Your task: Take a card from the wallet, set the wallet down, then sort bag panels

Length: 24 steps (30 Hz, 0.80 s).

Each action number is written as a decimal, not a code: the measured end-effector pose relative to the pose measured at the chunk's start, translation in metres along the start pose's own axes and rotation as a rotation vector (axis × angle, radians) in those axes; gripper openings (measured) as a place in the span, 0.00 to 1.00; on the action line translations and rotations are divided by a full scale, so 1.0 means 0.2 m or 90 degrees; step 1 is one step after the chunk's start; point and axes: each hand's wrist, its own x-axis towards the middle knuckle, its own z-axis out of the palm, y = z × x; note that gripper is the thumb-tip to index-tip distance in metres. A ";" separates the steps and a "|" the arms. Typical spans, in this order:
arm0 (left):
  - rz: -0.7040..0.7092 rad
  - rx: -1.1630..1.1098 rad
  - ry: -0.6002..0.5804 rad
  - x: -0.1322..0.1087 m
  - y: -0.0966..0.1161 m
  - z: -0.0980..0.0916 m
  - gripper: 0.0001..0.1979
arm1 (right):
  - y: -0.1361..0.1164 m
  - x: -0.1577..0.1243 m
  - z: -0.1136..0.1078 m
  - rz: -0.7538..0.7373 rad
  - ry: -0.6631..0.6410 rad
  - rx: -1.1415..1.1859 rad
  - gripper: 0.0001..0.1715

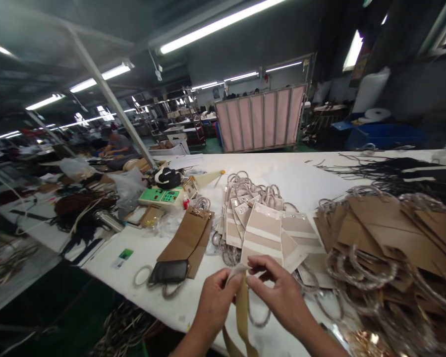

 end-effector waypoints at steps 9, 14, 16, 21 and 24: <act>0.024 -0.030 0.079 -0.13 -0.05 0.24 0.21 | 0.14 -0.10 -0.11 0.066 -0.091 -0.022 0.21; 0.097 0.034 0.047 -0.02 -0.06 0.23 0.13 | 0.20 -0.05 -0.13 0.071 -0.071 -0.043 0.20; 0.095 0.057 0.041 0.05 -0.08 0.21 0.08 | 0.21 -0.01 -0.11 0.052 -0.068 -0.067 0.17; 0.033 0.048 -0.022 0.25 -0.20 0.15 0.11 | 0.26 0.10 -0.07 0.011 -0.008 -0.138 0.17; 0.010 0.049 -0.064 0.37 -0.23 0.12 0.14 | 0.29 0.19 -0.08 0.041 0.031 -0.143 0.16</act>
